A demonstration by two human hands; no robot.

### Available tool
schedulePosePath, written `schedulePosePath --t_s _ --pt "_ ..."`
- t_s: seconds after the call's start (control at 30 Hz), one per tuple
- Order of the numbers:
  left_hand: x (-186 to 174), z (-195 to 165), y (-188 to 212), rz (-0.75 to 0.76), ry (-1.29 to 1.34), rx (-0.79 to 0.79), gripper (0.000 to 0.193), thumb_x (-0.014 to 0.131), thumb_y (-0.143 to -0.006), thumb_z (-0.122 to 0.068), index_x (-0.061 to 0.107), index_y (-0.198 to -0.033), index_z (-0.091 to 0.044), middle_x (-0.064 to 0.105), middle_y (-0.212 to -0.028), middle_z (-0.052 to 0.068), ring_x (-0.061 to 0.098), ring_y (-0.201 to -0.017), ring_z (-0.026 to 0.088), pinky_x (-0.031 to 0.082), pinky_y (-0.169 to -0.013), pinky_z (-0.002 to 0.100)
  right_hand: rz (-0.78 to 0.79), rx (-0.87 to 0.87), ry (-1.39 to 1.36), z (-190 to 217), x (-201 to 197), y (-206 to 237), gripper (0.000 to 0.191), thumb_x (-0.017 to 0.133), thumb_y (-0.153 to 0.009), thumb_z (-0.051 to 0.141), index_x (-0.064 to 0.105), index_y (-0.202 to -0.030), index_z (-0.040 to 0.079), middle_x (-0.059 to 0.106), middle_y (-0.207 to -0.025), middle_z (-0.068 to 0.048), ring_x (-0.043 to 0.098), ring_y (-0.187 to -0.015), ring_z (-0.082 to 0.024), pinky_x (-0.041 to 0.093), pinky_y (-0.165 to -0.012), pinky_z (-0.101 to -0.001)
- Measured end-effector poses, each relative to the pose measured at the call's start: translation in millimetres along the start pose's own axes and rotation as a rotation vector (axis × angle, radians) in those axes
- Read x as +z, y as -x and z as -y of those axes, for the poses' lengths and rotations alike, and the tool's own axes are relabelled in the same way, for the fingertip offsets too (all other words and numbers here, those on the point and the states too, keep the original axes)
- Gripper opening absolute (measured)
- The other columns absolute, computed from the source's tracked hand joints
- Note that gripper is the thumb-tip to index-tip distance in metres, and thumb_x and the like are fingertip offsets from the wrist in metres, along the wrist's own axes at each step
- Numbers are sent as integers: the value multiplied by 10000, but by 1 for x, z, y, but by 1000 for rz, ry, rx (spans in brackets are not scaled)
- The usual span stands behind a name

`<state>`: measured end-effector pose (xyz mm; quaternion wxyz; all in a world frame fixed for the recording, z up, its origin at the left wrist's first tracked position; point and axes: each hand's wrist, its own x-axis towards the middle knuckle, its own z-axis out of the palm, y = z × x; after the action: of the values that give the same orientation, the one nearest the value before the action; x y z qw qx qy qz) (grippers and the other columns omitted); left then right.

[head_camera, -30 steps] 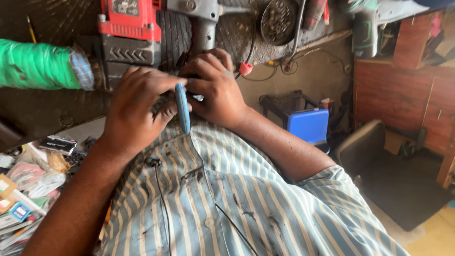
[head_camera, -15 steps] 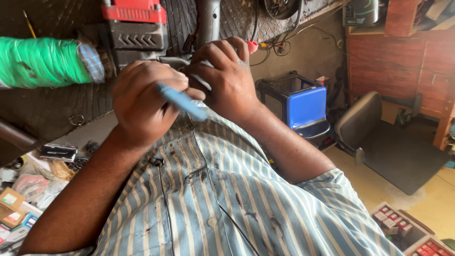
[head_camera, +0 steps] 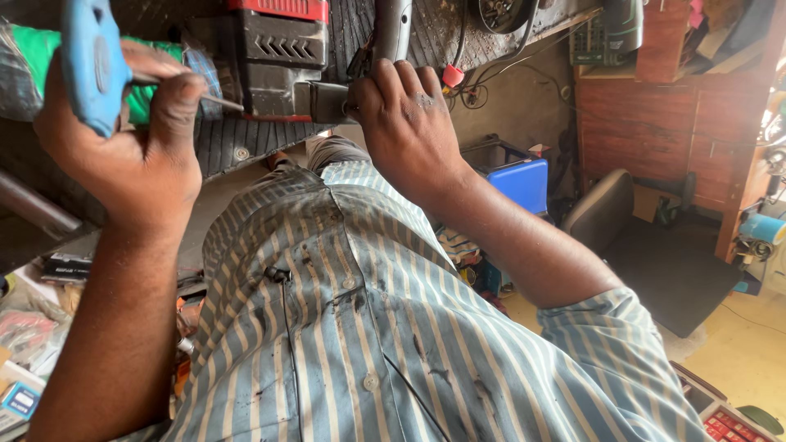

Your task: The person works at a cluttered workbench repairing a red rotary hammer drill. They hold the tool, use a blue-handled screwdriver to loosen screws, remove a side cover and small internal parts, handle the components, and reposition the tool while working on it.

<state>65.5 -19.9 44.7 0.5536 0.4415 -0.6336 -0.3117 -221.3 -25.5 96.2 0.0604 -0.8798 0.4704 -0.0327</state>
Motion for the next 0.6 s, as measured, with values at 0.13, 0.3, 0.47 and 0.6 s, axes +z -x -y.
schedulePosePath --t_s 0.13,0.3,0.47,0.6 --pt "2 7 7 8 52 0 236 748 -1130 -178 622 -1143 21 713 -1020 123 743 -986 215 578 -876 313 -120 -210 113 -15 5 -5 193 685 -986 141 671 -1142 29 548 -1135 -123 560 -1094 -274 452 -939 -428" --pt "-1 2 11 61 32 3 291 753 -1134 -186 608 -1261 32 721 -1052 97 744 -1013 196 565 -896 296 -40 -381 -13 -43 5 -13 173 688 -977 135 678 -1123 43 579 -1120 -95 577 -1079 -263 466 -941 -411" --pt "-1 2 7 79 89 -40 308 778 -1156 -151 590 -1332 18 711 -1022 107 738 -981 194 570 -874 299 -61 -373 -126 -49 6 -11 174 713 -972 114 685 -1130 46 591 -1128 -88 582 -1071 -274 458 -931 -405" --pt "-2 7 1 79 128 -28 351 737 -1149 -150 551 -1391 23 696 -1055 124 730 -997 194 581 -882 297 -121 -215 -279 -39 10 -3 330 825 -966 269 709 -1185 51 602 -1104 -88 580 -1039 -288 462 -924 -436"
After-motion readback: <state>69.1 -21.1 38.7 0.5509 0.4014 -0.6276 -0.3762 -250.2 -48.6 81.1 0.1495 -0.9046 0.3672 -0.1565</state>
